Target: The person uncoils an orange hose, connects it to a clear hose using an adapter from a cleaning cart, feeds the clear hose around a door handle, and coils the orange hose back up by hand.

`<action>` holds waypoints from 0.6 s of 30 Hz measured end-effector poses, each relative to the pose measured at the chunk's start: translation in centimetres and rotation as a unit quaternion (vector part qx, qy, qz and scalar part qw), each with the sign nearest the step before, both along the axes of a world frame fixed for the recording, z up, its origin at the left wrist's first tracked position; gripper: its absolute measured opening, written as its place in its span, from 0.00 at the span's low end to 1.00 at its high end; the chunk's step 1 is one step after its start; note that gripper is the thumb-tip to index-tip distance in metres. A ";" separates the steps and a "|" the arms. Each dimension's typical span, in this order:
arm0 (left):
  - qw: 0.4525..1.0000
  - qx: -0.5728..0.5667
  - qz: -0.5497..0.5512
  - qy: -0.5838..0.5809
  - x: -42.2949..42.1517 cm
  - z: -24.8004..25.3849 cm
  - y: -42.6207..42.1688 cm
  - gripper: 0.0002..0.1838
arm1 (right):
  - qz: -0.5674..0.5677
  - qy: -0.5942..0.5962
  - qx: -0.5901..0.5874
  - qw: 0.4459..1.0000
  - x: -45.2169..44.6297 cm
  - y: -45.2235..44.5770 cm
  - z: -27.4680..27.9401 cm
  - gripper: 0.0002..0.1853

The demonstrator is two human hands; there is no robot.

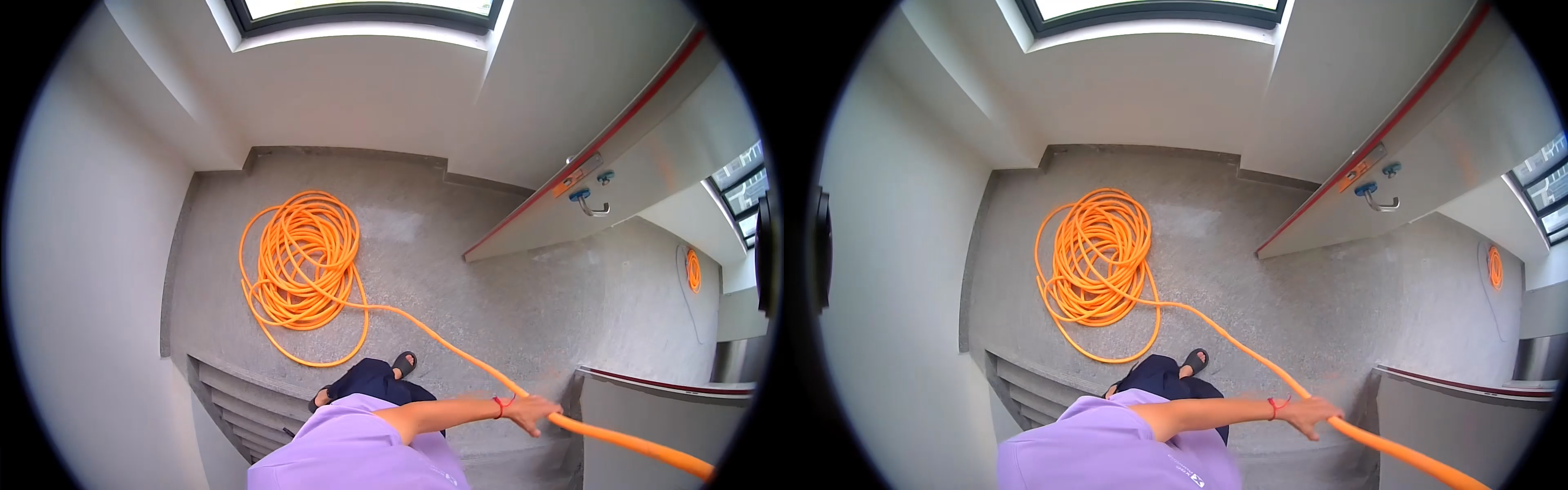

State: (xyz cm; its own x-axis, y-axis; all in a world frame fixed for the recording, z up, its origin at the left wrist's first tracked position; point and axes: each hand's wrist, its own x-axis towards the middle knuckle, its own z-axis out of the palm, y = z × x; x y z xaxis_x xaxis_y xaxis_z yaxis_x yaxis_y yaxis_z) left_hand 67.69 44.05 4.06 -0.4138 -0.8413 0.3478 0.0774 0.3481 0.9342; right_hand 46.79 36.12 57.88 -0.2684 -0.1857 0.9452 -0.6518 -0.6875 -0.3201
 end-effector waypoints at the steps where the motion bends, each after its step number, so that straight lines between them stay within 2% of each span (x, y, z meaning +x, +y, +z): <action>1: 0.995 0.017 -0.079 -0.064 -1.7 -1.1 0.4 0.20 | -0.010 -0.003 0.008 1.000 -1.4 -1.2 -0.6 0.09; 2: 0.979 0.035 -0.156 -0.128 -2.4 -2.3 1.2 0.16 | -0.020 -0.004 0.020 1.000 -2.7 -2.2 -1.2 0.09; 4: 0.969 0.048 -0.104 -0.221 -1.7 -8.7 3.6 0.10 | -0.034 -0.008 0.040 0.999 -4.9 -4.6 -2.3 0.10; 5: 0.960 0.073 -0.055 -0.265 0.4 -12.4 4.5 0.10 | -0.037 -0.010 0.049 0.998 -5.9 -6.1 -2.7 0.10; 7: 0.918 0.141 0.098 -0.358 10.6 -18.5 6.8 0.09 | -0.044 -0.020 0.064 0.997 -7.8 -8.8 -3.9 0.10; 9: 0.838 0.215 0.263 -0.427 23.2 -20.6 10.9 0.09 | -0.046 -0.032 0.078 0.995 -9.4 -11.5 -5.2 0.11; 10: 0.784 0.184 0.338 -0.487 30.0 -19.7 13.7 0.09 | -0.044 -0.037 0.088 0.994 -9.8 -13.1 -5.8 0.11; 13: 0.602 0.320 0.552 -0.481 42.6 -8.7 23.4 0.09 | -0.023 -0.052 0.116 0.992 -10.6 -18.4 -7.4 0.12; 14: 0.472 0.394 0.595 -0.518 46.6 -7.8 27.5 0.10 | -0.015 -0.058 0.130 0.990 -10.6 -20.5 -8.2 0.12; 15: 0.388 0.361 0.658 -0.535 49.1 -4.1 30.2 0.10 | -0.007 -0.064 0.145 0.987 -10.7 -22.6 -9.3 0.12; 16: 0.357 0.403 0.701 -0.468 53.4 -0.3 32.9 0.10 | 0.002 -0.076 0.160 0.984 -11.0 -24.6 -10.5 0.13; 18: 0.298 0.246 0.802 -0.456 61.4 11.1 33.4 0.08 | 0.042 -0.111 0.183 0.976 -11.2 -29.0 -14.0 0.13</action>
